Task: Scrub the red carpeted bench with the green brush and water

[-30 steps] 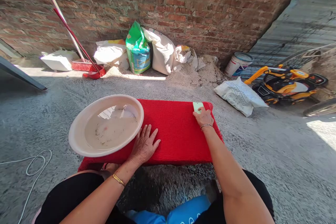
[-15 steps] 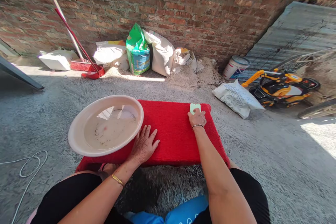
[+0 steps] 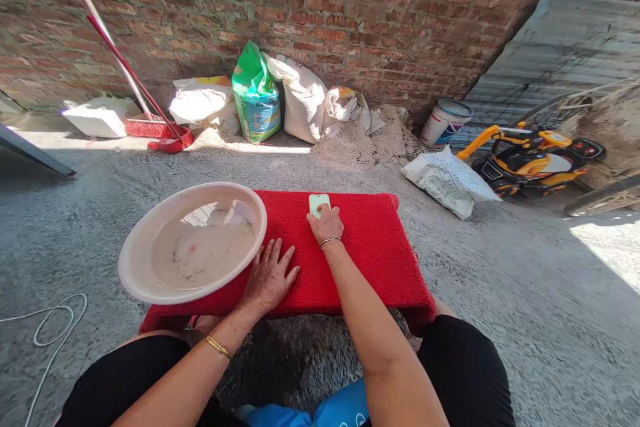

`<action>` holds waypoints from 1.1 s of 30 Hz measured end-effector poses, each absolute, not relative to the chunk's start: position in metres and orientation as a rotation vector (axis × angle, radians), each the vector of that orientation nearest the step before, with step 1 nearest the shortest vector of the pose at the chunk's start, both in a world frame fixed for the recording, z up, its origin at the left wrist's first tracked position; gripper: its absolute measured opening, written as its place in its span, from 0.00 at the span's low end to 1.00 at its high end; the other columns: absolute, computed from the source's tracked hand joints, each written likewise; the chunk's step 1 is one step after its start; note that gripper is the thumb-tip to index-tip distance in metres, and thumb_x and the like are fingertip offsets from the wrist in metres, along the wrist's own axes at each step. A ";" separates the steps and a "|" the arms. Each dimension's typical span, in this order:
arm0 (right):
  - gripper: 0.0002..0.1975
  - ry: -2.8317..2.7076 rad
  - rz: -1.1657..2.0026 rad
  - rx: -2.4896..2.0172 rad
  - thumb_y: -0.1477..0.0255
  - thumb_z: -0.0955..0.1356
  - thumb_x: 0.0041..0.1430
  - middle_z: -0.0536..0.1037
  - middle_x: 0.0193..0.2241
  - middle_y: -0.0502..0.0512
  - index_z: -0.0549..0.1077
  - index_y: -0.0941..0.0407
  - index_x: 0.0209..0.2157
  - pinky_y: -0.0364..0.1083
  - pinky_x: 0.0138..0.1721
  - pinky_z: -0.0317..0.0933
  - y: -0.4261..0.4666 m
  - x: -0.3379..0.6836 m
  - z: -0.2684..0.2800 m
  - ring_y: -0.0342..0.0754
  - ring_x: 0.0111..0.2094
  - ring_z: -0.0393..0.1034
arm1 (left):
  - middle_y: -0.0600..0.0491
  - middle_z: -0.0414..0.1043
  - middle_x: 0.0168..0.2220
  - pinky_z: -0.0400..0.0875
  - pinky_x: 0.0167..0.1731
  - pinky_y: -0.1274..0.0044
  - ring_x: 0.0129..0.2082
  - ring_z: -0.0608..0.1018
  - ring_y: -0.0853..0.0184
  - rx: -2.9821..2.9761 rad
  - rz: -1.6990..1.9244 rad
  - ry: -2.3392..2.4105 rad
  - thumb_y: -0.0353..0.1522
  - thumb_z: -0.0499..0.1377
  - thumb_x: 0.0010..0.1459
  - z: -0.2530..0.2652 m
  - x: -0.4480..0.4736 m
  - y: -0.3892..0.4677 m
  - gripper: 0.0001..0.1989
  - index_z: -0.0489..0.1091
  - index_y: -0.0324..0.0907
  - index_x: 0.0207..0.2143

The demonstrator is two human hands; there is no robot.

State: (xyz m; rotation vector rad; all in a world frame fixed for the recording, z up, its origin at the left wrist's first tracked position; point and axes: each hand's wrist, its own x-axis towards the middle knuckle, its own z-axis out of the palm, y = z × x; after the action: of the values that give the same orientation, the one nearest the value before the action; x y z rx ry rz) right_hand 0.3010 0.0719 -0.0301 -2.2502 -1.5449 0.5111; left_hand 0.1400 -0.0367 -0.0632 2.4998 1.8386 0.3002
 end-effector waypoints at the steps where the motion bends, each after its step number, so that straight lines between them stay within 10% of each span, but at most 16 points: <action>1: 0.20 -1.590 0.513 -2.219 0.56 0.66 0.57 0.68 0.45 0.56 0.71 0.50 0.48 0.48 0.43 0.62 0.072 0.295 -0.030 0.51 0.41 0.71 | 0.40 0.60 0.65 0.56 0.62 0.57 0.65 0.61 0.49 2.499 0.291 1.837 0.43 0.53 0.63 -0.063 0.140 -0.037 0.26 0.67 0.44 0.60; 33: 0.21 -1.274 0.286 -2.581 0.58 0.66 0.58 0.69 0.48 0.62 0.72 0.51 0.51 0.51 0.47 0.60 0.055 0.454 -0.017 0.55 0.48 0.69 | 0.39 0.59 0.65 0.58 0.60 0.57 0.65 0.61 0.48 2.476 0.269 1.816 0.43 0.52 0.63 -0.059 0.140 -0.038 0.26 0.66 0.44 0.61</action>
State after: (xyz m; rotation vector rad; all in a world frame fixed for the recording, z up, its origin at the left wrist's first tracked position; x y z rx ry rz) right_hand 0.4543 0.0552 -0.0175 -2.5814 -1.2740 0.2856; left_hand 0.1405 -0.0384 -0.0585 2.4759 1.8165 0.2689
